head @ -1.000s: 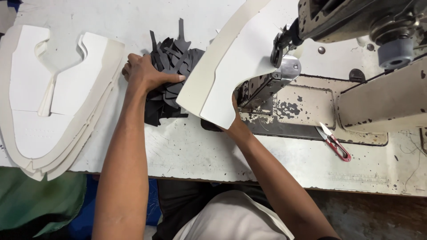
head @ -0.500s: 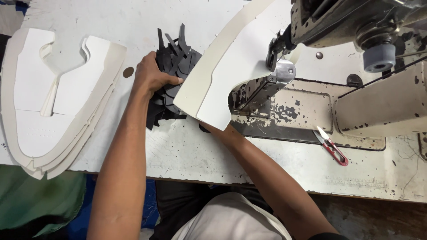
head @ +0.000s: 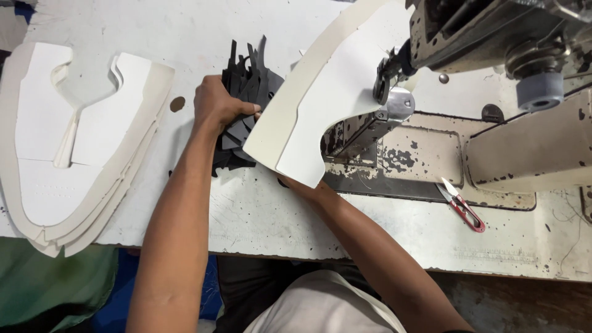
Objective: The person sews white shoe parts using a sewing machine, guiding the material under the needle. They also handle black scrap pieces, moving them aside, and later replace a spool of thread on the machine.
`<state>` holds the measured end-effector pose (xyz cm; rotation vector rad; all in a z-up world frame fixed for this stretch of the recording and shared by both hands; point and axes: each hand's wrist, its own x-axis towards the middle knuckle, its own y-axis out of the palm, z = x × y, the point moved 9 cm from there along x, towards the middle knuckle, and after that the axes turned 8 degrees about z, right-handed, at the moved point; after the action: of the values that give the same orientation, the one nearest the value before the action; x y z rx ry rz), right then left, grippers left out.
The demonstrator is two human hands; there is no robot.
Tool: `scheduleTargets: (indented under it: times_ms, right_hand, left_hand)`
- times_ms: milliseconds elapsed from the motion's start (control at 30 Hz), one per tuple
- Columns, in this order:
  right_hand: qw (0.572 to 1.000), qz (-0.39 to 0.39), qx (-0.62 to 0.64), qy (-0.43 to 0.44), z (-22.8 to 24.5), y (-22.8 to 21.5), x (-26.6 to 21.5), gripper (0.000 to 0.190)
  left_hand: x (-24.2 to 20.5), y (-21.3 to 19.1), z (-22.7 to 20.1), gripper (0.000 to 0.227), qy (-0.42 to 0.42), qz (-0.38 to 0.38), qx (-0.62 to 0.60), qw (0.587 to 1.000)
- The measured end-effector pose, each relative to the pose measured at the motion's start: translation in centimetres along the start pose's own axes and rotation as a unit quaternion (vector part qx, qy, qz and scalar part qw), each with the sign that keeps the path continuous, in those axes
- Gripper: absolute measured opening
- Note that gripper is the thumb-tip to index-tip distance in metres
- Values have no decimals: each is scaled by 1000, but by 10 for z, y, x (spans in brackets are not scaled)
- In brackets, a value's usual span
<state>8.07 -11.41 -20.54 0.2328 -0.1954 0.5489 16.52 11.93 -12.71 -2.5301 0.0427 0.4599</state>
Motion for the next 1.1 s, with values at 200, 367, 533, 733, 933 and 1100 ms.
scheduleTargets:
  times_ms: [200, 367, 533, 733, 933, 1100]
  right_hand:
    - [999, 13, -27, -14, 4, 8, 5, 68]
    - [998, 27, -48, -22, 2, 15, 21, 69]
    - [990, -6, -93, -110, 54, 14, 109, 60]
    - [751, -55, -658, -2, 22, 6, 184, 53]
    - [742, 83, -658, 98, 11, 23, 215, 62]
    - [703, 165, -662, 198, 60, 62, 170, 90]
  left_hand:
    - [1, -6, 19, 43, 64, -29, -116, 991]
    - [-11, -40, 30, 43, 45, -46, -260, 963]
    - [-4, -60, 28, 39, 102, -35, -279, 954]
    - [-10, -80, 13, 36, 161, -10, -311, 937]
    - [-13, -98, 6, 36, 172, -14, -358, 918]
    - [0, -110, 15, 38, 168, -33, -381, 909]
